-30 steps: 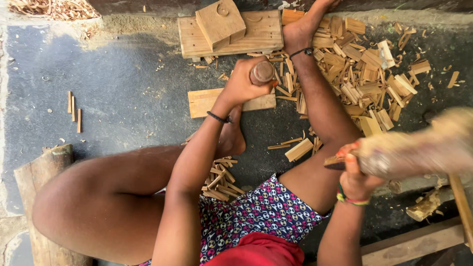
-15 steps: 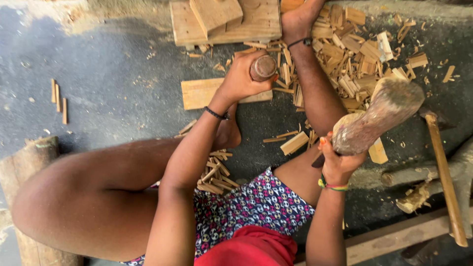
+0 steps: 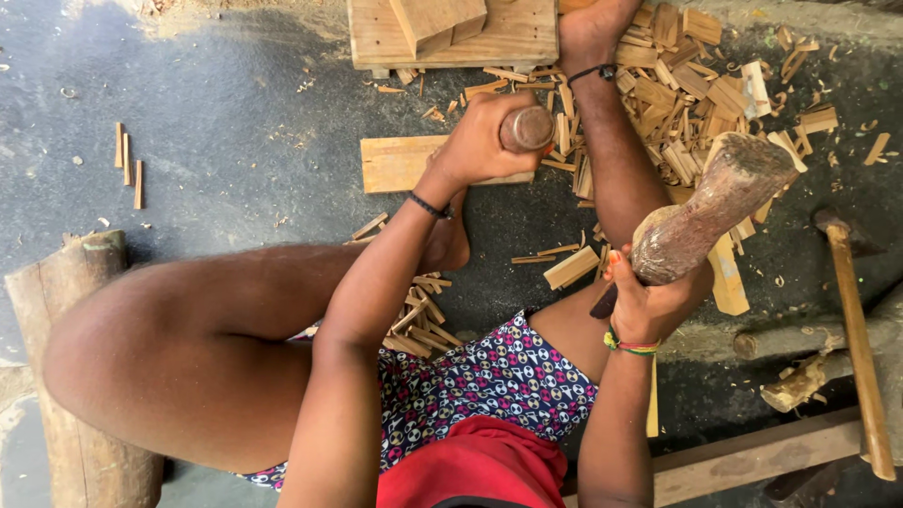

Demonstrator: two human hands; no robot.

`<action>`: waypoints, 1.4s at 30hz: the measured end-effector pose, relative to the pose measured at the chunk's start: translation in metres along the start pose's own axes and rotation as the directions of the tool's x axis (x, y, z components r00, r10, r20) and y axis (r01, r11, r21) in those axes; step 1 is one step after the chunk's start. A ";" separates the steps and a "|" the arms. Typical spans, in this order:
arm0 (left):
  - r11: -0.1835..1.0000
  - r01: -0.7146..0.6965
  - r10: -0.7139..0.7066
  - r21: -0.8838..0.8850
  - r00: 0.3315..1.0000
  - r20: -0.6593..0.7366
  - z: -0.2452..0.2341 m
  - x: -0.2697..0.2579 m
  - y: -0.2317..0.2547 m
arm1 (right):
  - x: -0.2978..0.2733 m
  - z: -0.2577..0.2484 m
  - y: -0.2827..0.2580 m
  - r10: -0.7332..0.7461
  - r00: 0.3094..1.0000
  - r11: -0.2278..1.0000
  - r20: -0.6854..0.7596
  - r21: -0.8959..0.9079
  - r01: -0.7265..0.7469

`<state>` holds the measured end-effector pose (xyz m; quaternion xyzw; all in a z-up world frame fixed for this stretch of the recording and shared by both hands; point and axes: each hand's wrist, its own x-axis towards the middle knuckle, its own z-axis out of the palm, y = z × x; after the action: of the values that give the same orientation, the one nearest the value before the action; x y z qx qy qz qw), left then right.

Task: The person sits on the floor and uses a wooden mallet and a chisel to carve small rectangular pieces of wood. They repeatedly strike the chisel to shape the wood, occasionally adjusting the pieces and clearing away wood shavings.

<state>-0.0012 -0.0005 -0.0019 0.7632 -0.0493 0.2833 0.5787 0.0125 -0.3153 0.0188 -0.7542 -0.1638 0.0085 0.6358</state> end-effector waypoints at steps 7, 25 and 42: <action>1.000 -0.021 0.021 -0.001 1.000 0.007 0.002 -0.001 -0.004 | 0.001 -0.002 0.020 0.048 0.999 0.989 0.004 0.139 -0.048; 0.921 0.261 -0.224 -0.288 0.962 0.158 -0.006 0.035 -0.065 | 0.012 -0.005 -0.003 -0.052 0.998 0.998 -0.020 0.039 0.053; 0.988 0.137 -0.140 0.074 0.989 0.039 0.022 0.007 -0.021 | 0.071 -0.041 0.000 -0.331 0.940 0.928 -0.082 0.151 0.340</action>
<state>0.0211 -0.0123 -0.0202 0.7910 0.0013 0.2269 0.5682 0.0884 -0.3361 0.0400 -0.6605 -0.2715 -0.1076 0.6917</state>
